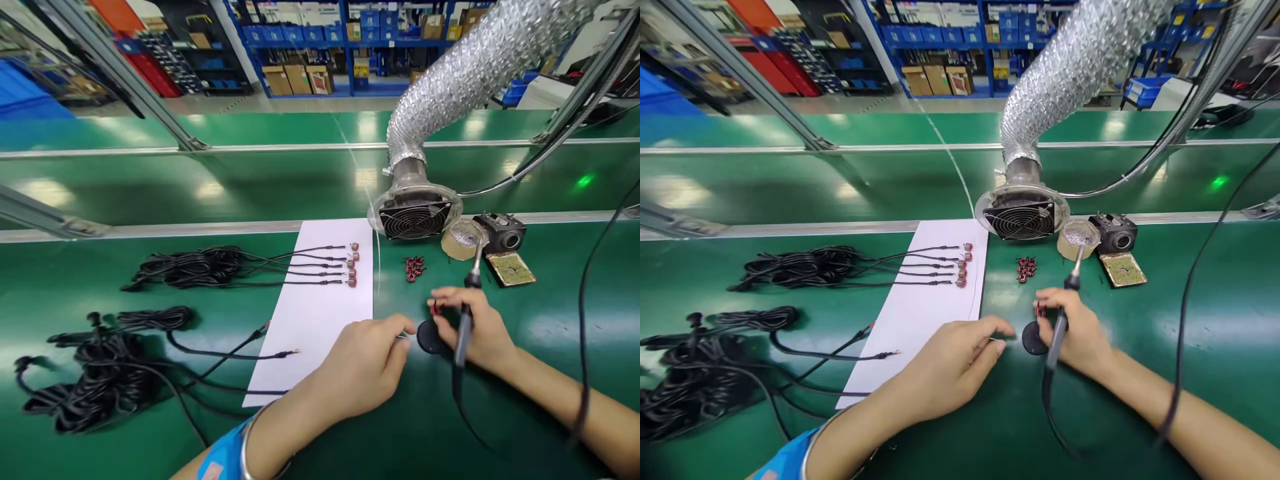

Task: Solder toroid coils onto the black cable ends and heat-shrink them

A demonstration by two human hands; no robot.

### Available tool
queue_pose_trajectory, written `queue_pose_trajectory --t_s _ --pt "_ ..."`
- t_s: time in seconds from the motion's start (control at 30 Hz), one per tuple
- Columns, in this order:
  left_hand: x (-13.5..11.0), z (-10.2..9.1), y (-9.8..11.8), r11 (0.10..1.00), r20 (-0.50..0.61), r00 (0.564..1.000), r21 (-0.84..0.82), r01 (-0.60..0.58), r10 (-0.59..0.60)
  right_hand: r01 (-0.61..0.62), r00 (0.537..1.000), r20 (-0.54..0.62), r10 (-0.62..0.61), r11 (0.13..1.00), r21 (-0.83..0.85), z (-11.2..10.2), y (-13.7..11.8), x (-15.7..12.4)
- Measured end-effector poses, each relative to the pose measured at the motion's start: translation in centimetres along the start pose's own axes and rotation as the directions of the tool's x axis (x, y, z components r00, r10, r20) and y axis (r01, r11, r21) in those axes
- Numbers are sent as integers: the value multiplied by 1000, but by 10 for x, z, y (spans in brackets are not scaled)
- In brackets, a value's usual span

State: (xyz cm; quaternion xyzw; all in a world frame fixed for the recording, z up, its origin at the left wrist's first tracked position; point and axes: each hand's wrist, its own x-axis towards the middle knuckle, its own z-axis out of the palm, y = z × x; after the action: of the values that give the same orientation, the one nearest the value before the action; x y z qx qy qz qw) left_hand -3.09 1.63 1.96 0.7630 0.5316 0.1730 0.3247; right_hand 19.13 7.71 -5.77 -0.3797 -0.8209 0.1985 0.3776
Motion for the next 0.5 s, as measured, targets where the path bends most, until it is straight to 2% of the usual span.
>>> queue_pose_trajectory --t_s 0.1,0.17,0.33,0.5 --pt "4 12 3 997 115 991 -6 70 -69 147 986 63 -154 984 101 -6 -14 -20" --pt "7 18 3 994 154 982 -17 109 -105 192 976 88 -202 976 106 -7 -16 -23" --pt "12 27 -1 985 182 971 -39 166 -156 156 975 126 -181 971 183 -8 -12 -16" --pt "13 29 -5 980 176 972 -88 176 -159 130 979 141 -146 985 115 -13 -16 -15"
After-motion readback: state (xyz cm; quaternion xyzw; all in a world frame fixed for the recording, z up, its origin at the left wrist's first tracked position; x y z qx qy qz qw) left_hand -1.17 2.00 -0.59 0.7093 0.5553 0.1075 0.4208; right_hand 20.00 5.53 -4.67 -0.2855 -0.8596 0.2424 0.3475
